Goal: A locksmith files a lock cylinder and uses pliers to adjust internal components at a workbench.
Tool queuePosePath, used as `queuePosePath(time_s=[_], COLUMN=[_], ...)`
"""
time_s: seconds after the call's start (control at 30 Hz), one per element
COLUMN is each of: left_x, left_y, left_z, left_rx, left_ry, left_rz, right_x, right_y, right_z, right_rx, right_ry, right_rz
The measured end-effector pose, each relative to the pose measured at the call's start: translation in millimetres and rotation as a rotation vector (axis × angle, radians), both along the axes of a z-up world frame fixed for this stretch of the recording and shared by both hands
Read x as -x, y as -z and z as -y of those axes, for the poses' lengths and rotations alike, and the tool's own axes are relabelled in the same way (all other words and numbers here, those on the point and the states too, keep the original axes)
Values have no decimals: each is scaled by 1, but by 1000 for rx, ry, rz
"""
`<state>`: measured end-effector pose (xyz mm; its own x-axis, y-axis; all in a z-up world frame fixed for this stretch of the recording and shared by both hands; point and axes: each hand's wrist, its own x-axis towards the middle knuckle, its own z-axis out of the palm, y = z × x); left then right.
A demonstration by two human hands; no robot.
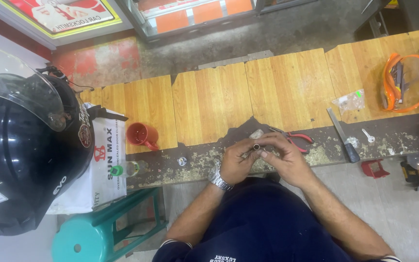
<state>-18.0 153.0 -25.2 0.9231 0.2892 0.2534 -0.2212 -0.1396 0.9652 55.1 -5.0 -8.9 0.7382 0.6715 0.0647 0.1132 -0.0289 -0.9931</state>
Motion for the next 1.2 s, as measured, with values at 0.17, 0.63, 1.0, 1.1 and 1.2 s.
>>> queuePosePath(time_s=[0.17,0.63,1.0,1.1,1.2], left_x=[-1,5,2,10,17], left_y=[-8,5,-80,-58,-29], left_z=[3,-1,-18,-31,-41], left_rx=[-6,-49,-416,-444,-375], left_ry=[5,228,633,733,813], left_rz=[21,-143,-511,-614,-468], right_x=[1,-20,-53,-43,-33], right_y=[-4,-37,-84,-89,-76], right_z=[3,18,14,11,13], right_rx=[4,272,716,648,648], right_ry=[-4,58,-560,-609,-693], right_rz=[11,72,204,269,420])
